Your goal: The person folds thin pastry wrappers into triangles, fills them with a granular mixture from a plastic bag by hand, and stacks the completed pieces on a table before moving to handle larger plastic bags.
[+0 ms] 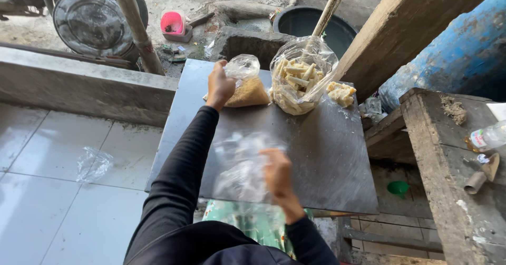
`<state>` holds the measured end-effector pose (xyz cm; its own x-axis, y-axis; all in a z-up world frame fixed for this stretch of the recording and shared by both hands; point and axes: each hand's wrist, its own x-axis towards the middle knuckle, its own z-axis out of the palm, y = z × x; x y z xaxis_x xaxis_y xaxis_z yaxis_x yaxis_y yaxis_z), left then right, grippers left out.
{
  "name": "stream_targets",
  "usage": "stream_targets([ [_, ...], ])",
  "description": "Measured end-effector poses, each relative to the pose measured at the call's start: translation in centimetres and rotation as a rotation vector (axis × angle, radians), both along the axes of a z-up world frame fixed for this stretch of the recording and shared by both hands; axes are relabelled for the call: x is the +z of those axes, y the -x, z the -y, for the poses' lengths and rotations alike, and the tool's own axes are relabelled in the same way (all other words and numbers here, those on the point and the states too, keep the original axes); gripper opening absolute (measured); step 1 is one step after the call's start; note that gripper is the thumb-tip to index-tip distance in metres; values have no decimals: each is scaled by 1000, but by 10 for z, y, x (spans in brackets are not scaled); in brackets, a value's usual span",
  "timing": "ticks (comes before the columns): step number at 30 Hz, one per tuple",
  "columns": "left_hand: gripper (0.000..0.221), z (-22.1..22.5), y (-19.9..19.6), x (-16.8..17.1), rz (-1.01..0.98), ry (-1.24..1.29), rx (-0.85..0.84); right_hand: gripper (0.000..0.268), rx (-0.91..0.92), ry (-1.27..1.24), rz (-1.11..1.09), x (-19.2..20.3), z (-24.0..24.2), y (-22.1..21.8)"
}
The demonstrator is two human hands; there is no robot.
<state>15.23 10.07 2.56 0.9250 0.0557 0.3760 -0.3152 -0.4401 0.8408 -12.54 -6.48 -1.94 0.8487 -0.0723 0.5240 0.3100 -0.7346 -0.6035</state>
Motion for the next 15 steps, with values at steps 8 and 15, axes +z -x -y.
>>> stream_targets([
  [8, 48, -75, 51, 48, 266, 196, -3, 41, -905, 272, -351, 2, 220, 45],
  [15, 53, -190, 177, 97, 401, 249, 216, 42, -575, 302, -261, -69, 55, -69],
])
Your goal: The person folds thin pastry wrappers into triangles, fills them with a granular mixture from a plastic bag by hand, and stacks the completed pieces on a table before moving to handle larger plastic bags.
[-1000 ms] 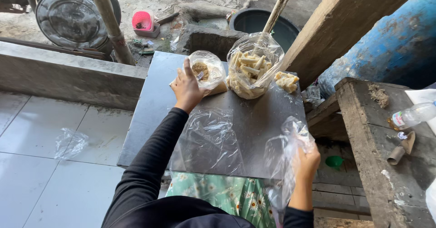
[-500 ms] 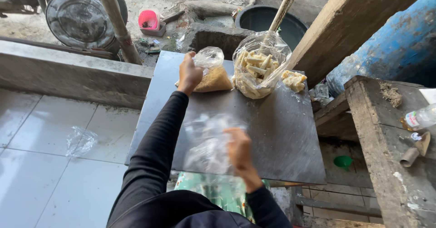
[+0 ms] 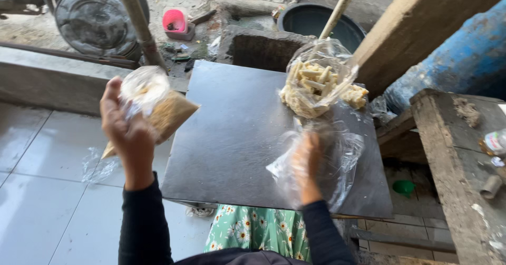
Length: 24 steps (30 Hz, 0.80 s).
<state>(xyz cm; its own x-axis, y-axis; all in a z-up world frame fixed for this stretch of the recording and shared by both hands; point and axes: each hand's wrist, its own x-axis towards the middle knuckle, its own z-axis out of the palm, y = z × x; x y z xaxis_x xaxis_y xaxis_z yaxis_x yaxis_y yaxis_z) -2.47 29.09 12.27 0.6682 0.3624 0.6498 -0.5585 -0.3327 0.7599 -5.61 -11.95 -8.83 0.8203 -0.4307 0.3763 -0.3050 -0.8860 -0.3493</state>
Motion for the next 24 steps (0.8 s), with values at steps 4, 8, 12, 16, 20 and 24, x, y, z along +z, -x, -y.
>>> stream_targets([
  [4, 47, -24, 55, 8, -10, 18, 176, 18, 491, -341, 392, 14, -161, -91],
  [8, 60, -51, 90, 11, -51, 100, 274, 17, 823, -1016, -66, 64, -296, -141],
  [12, 58, -70, 109, 4, -124, 280, 287, 18, 1141, -983, 531, 109, -268, -102],
  [16, 57, -74, 115, 0, -99, 274, 287, 30, 471, -700, 165, 148, -117, -29],
  [20, 59, -69, 120, 0, -104, 352, 323, 70, -4, 364, -103, 126, -60, 22],
  [24, 58, -64, 122, 5, -115, 350, 339, 27, 52, -19, 18, 60, -76, -1],
])
